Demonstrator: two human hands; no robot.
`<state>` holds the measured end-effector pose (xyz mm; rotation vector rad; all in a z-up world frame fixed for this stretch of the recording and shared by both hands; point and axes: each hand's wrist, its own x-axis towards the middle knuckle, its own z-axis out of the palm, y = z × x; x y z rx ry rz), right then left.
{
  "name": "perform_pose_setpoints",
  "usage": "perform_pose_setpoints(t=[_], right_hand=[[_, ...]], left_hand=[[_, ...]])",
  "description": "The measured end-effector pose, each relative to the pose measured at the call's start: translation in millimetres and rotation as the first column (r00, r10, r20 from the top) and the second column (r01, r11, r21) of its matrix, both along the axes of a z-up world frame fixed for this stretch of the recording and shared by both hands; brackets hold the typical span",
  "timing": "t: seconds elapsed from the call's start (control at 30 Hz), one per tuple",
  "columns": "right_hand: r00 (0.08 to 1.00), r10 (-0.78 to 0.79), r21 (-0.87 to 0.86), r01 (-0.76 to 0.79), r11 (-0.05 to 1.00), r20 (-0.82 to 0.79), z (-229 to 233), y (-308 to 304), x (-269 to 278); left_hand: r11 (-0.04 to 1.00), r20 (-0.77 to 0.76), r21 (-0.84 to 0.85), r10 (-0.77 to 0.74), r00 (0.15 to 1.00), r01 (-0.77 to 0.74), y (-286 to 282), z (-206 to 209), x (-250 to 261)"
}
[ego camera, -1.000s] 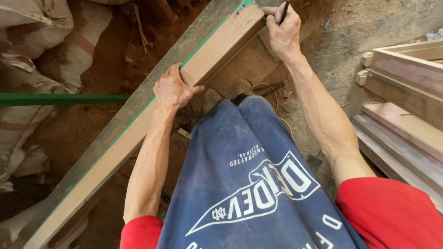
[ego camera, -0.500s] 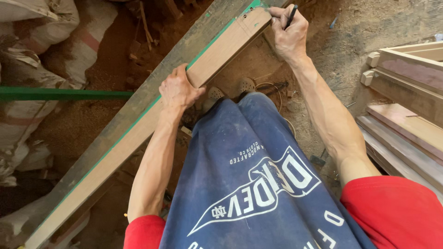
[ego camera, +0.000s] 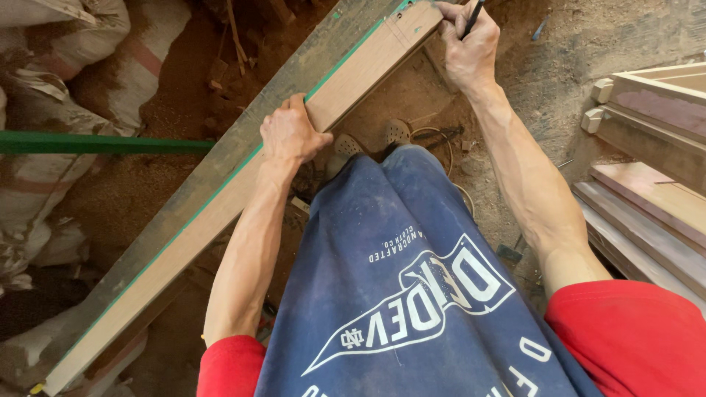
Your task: The person measures and marks wooden planks using a metal ruler and a pencil. They repeatedly align the ruler, draw lines, and reposition the planks on a workbench to mark multiple sections.
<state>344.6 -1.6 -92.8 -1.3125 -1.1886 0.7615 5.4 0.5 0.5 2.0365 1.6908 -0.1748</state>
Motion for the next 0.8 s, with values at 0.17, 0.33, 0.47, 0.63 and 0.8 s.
perform_pose_setpoints(t=[0.17,0.33,0.47,0.63,0.8], right_hand=[[0.999,-0.04,0.035,0.04,0.999,0.009,-3.1,-0.7,-1.7],[0.996,-0.092,0.009,0.092,0.996,0.007,-3.5,-0.9,-3.1],[0.998,-0.057,0.036,0.057,0.998,0.013,-3.6,-0.8,-4.2],[0.996,-0.094,-0.045,0.094,0.995,0.007,-5.8,-1.9,-4.2],[0.999,-0.044,0.056,0.046,0.997,-0.031,-5.8,-2.6,-5.2]], left_hand=[[0.999,-0.009,0.019,-0.032,0.999,0.032,1.6,-2.2,0.7],[0.999,-0.027,-0.021,-0.033,0.999,0.032,3.6,1.0,3.7],[0.998,-0.03,-0.055,-0.032,0.999,0.03,6.0,6.2,5.3],[0.998,-0.046,-0.061,-0.031,0.998,0.028,6.3,7.3,6.7],[1.0,-0.002,-0.013,-0.016,1.0,0.016,1.3,6.0,4.7]])
